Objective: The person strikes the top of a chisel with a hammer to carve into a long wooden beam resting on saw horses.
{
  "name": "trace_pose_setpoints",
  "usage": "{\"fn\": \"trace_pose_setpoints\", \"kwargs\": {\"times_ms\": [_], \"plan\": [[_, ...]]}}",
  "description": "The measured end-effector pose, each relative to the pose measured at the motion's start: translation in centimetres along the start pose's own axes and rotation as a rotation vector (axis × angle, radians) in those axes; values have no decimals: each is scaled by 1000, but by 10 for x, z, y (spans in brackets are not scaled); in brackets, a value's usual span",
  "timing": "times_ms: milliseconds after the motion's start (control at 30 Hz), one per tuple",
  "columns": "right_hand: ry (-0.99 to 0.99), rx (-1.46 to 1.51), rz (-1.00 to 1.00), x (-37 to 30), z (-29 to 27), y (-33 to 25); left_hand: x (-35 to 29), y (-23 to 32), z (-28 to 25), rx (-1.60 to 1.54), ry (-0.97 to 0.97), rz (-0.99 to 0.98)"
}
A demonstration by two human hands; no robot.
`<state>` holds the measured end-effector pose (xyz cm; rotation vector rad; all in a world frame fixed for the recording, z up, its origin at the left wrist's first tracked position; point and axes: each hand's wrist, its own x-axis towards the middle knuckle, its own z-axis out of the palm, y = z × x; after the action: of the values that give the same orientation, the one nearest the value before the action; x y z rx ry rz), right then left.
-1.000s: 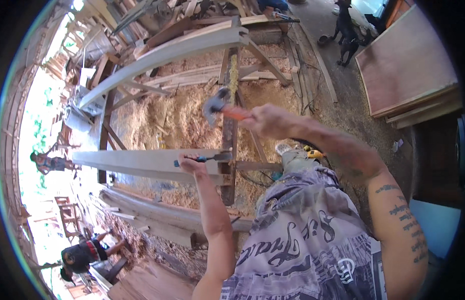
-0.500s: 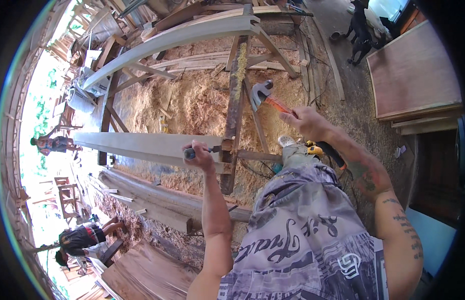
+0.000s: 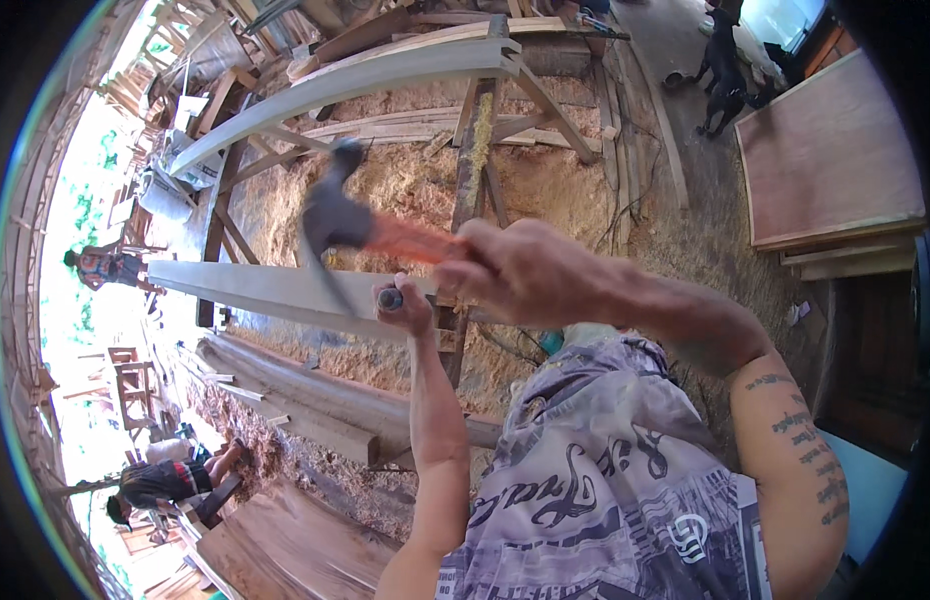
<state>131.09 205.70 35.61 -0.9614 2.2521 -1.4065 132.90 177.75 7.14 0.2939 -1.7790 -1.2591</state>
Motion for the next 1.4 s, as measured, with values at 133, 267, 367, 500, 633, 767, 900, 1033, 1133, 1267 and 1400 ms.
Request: {"fn": "trace_pose_setpoints", "kwargs": {"times_ms": [133,267,367,500,633,767,900,1033,1133,1267,1400], "plan": [[-91,-198,-173,10,38,20,-7,5,18,30,-25,144],[-428,-224,124,35,47,39,-5,6,17,-94,-39,-11],[-229,-242,-59,50,33,2,7,4,19,-146,-57,-65],[-9,-166,-266,50,19,-47,11,7,23,-236,-80,-133],[-193,-268,-139,43,71,51,3,0,24,-272,-82,-127],[-341,-194,121,48,64,19,-2,-10,4,-293,-59,-177],[-160,-199,-98,62,36,-59,1,-1,19,-386,-60,-234],[-102,-184,-186,58,52,-34,-6,-2,32,-503,-77,-296],[-289,-458,31,60,89,70,1,-43,16,-940,-129,-445],[-374,-273,142,73,62,-12,-11,-61,-1,-1998,75,-1065],[-136,-231,-131,80,51,-75,-2,-24,18,-1009,-68,-667]]}}
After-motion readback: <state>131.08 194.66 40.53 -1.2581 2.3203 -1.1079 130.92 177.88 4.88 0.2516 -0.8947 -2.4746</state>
